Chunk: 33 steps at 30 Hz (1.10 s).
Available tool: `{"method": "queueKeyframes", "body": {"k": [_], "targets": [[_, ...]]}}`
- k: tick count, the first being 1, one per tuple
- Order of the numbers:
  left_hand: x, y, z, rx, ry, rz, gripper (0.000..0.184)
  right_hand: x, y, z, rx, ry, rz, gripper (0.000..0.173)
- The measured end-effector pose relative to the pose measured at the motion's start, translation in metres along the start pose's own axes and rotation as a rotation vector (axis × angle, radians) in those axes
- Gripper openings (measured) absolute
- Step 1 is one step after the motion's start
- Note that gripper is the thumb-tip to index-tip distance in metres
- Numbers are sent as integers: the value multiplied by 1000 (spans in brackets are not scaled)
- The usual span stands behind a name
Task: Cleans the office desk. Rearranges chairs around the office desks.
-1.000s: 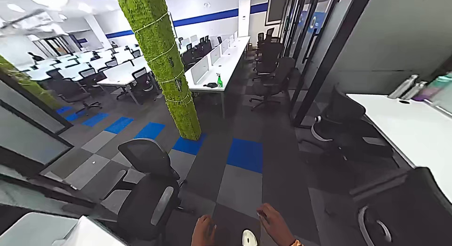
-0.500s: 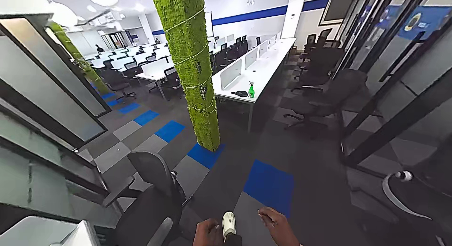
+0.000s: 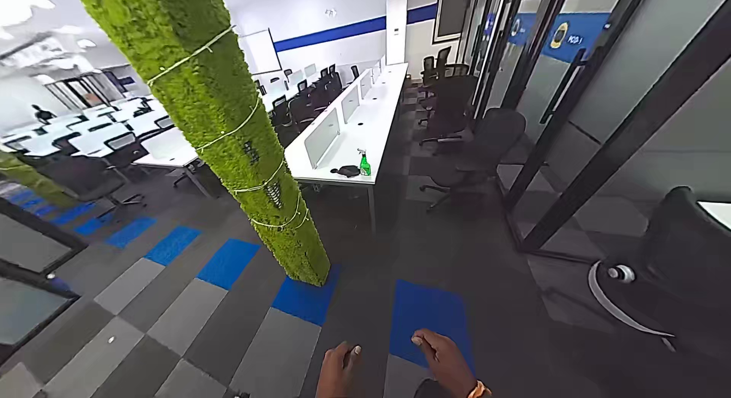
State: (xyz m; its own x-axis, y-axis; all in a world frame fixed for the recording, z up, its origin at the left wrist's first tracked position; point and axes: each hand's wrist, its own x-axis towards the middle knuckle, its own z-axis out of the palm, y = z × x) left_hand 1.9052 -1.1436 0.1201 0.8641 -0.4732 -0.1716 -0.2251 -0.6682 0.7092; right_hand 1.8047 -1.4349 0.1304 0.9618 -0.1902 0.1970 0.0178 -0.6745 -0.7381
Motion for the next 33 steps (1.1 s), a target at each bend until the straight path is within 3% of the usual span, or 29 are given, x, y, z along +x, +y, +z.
{"method": "queueKeyframes", "body": {"k": [5,10,19,28,33], "targets": [[99,0,6,46,-27,-62,51,77,67,-18,-25,-59,101,35],[188,22,17,29,-4,-123,49,182,124,-54,-65,-58,72,44],[330,57,25,-67,154,-110,42,360,166,-103,-59,-84,-227,26],[492,56,-9,-117,102,-36,36,481,186,-68,56,-54,-209,16],[602,30,-49,-173,61,59,32,565,202,-40,-20,-65,-140,18]]}}
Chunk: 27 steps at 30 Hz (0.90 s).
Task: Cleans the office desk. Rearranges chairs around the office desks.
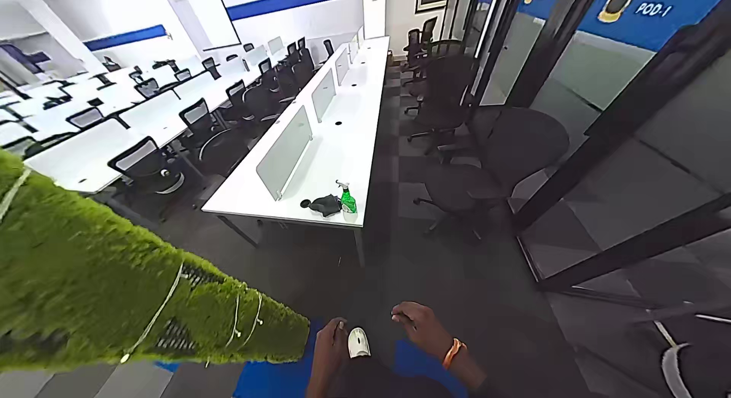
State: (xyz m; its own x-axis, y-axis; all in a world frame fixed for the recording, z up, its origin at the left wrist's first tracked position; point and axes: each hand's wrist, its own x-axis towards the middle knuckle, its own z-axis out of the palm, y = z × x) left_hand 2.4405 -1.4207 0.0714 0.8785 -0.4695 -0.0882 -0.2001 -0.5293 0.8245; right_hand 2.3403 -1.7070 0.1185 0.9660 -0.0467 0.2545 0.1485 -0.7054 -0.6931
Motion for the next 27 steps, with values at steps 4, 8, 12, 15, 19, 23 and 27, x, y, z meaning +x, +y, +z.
{"method": "queueKeyframes", "body": {"k": [4,8,12,15,19,23,27], "targets": [[80,-9,-41,-29,-48,46,27,62,0,5,10,58,94,19],[146,-9,-72,44,-195,76,27,107,7,9,23,77,182,18],[198,-6,-87,6,-219,91,25,149,26,12,22,31,318,23],[229,-16,-84,41,-235,58,25,180,63,14,23,-122,468,30],[275,-19,-80,86,-264,-3,27,226,122,8,13,-212,554,34],[318,-16,-86,106,-257,-58,28,282,177,11,81,-206,584,32],[364,-18,-97,136,-213,-138,28,356,251,38,156,-305,689,46]]}}
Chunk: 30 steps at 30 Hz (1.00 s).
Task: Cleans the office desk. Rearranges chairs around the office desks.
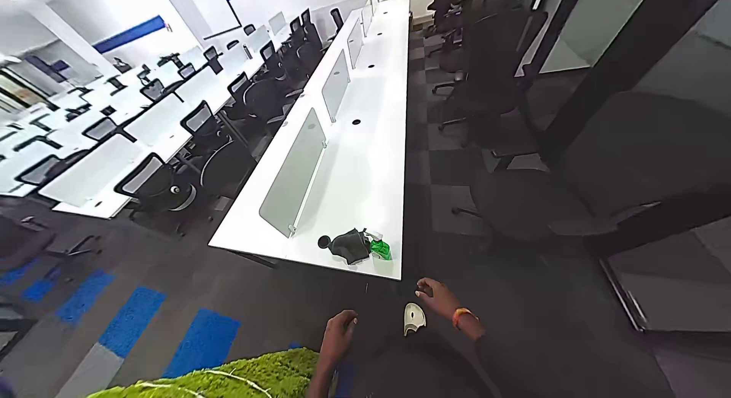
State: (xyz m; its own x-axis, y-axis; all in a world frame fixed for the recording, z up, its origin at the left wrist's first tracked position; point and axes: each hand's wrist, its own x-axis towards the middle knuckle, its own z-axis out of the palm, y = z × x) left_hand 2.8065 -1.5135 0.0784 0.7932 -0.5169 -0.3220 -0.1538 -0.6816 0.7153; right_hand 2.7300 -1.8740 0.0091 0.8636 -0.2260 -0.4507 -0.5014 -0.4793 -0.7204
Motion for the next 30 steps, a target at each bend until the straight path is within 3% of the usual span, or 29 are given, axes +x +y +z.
{"method": "queueKeyframes", "body": {"k": [3,6,11,15,22,27,30], "targets": [[29,-5,-12,22,23,-25,27,69,1,0,49,-51,2,66],[59,-10,-20,20,19,-67,27,106,-28,-8,94,-4,-48,81],[124,-46,-26,74,-133,-133,32,143,-72,-10,142,35,-158,83],[189,-74,-31,296,-279,-161,43,165,-99,-2,96,4,-146,84],[259,-90,-41,787,-396,78,36,176,-127,28,82,38,-34,48],[287,-121,-50,898,-563,246,35,148,-113,41,42,221,109,57],[307,-136,-49,909,-505,332,56,117,-109,42,101,365,198,56]]}}
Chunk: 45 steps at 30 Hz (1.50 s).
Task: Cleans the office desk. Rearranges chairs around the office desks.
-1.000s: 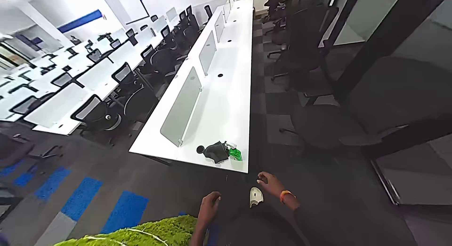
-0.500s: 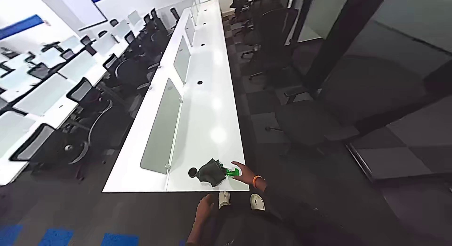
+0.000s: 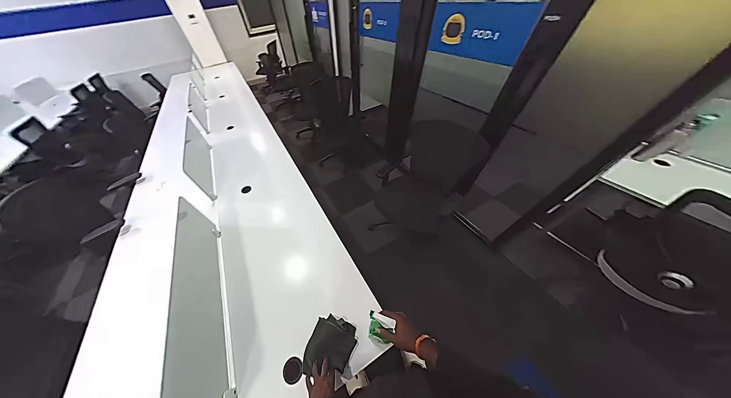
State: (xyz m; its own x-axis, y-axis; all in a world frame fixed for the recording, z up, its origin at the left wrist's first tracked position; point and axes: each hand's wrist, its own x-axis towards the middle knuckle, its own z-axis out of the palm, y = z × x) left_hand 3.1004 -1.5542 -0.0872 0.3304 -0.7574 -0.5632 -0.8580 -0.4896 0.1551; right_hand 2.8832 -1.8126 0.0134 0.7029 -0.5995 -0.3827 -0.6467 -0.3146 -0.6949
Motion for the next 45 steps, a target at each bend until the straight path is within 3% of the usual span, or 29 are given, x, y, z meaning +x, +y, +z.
{"method": "queueKeyframes", "body": {"k": [4,8,11,13,16,19,21,23,25,27,29,33,36,38,45], "targets": [[9,7,-18,49,77,22,55,-48,22,-11,70,172,107,56],[26,16,-27,100,153,-4,77,-91,47,-17,86,270,255,58],[42,24,-41,154,67,-28,50,-113,60,-25,135,329,286,57],[50,31,-49,189,-19,-66,42,-117,70,-29,192,352,290,56],[51,52,-60,227,-85,-161,40,-105,70,-39,210,286,157,55],[47,82,-71,87,-104,-214,56,-62,55,-45,80,72,-134,52],[40,104,-75,-144,-52,-107,80,-25,48,-35,51,-48,-328,51],[34,130,-76,-417,38,79,90,-3,37,-29,40,-172,-432,50],[24,156,-78,-636,161,94,81,5,22,-28,25,-248,-501,49],[17,172,-73,-765,352,-18,70,6,12,-30,44,-275,-548,47],[12,180,-68,-770,473,-64,74,4,7,-38,54,-339,-611,46],[9,210,-72,-597,480,-166,53,0,13,-59,34,-442,-662,50],[26,234,-79,-541,435,-289,51,-5,37,-86,57,-419,-612,66],[45,237,-74,-591,464,-425,54,-11,63,-109,34,-367,-477,76],[83,208,-75,-754,549,-664,70,-26,170,-216,76,-135,-79,72]]}}
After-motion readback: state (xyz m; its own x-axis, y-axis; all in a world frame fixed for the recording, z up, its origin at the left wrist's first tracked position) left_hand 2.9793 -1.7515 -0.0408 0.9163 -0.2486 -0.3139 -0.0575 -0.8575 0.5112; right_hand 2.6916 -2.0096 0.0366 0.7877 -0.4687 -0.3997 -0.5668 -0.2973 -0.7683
